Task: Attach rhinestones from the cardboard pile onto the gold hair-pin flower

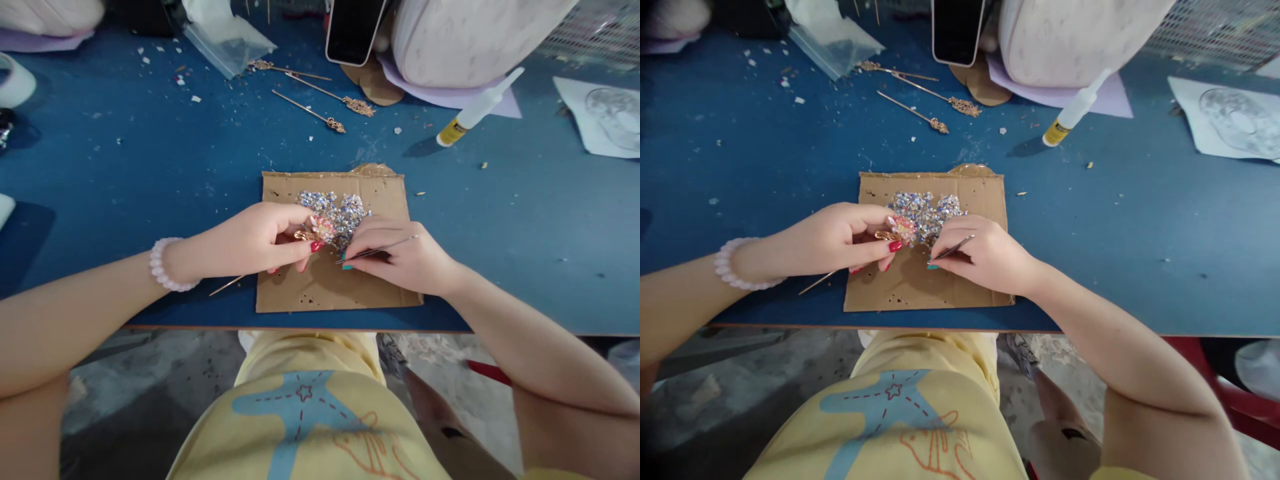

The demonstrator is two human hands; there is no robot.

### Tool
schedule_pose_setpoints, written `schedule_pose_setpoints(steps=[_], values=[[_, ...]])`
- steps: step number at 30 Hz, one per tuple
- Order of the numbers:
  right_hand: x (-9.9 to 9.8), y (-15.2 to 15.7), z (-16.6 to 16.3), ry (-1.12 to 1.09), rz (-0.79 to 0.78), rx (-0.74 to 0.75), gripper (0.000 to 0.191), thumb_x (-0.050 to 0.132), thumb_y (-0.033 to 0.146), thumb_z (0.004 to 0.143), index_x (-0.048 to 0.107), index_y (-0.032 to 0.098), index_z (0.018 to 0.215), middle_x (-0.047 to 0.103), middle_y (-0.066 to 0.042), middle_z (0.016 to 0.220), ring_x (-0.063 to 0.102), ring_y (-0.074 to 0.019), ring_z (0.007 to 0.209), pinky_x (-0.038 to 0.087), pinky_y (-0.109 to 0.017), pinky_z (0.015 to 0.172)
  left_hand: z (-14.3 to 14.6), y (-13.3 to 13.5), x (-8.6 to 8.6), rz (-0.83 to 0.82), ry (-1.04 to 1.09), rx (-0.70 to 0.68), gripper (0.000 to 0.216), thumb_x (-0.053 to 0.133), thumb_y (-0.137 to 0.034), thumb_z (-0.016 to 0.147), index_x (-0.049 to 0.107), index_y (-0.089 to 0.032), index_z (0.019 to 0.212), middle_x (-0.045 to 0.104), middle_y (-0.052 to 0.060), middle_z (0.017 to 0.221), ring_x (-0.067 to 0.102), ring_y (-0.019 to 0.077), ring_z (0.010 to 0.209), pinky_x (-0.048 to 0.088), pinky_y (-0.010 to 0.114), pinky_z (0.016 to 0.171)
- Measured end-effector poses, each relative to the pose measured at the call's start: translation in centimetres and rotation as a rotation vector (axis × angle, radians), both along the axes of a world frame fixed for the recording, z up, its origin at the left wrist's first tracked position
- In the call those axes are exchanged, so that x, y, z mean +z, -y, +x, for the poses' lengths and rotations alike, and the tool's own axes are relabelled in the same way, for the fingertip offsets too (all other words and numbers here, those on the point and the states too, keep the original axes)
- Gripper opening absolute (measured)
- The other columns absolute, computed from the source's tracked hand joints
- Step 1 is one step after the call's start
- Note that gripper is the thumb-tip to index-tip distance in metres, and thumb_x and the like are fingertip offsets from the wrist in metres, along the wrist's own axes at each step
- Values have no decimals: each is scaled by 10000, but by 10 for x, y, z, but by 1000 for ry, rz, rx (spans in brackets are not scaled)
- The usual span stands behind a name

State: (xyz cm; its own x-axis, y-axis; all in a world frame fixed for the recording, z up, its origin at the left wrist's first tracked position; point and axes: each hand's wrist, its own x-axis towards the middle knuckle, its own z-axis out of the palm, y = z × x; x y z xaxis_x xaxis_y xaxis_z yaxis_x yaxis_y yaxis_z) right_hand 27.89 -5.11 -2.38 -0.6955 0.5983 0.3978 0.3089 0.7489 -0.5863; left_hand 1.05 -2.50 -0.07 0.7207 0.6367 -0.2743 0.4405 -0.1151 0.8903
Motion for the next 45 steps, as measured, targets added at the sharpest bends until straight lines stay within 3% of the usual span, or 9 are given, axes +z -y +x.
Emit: schedule_pose_setpoints(steps=[23, 37, 45], values=[[4, 2, 0, -112, 7, -39, 102, 749, 147, 975, 727, 190, 885, 729, -18, 782, 679, -138, 741, 571, -271, 696, -2, -1, -2, -35, 5, 3, 172, 615, -297, 969, 713, -252, 1102, 737, -60, 699, 584, 60, 429, 452, 155, 423], [8, 5, -3, -191, 159, -123, 85, 759, 161, 964, 750, 238, 927, 795, -7, 847, 753, -149, 772, 644, -307, 763, 2, 4, 5, -24, -56, -51, 264, 590, -321, 970, 725, -249, 1185, 745, -60, 676, 648, 98, 508, 443, 154, 421], [6, 6, -5, -204, 174, -91, 85, 785, 141, 942, 737, 210, 937, 774, -22, 844, 721, -148, 778, 622, -302, 778, 3, 6, 7, -30, -59, -78, 204, 596, -310, 959, 721, -240, 1104, 755, -63, 690, 600, 83, 468, 416, 161, 410]])
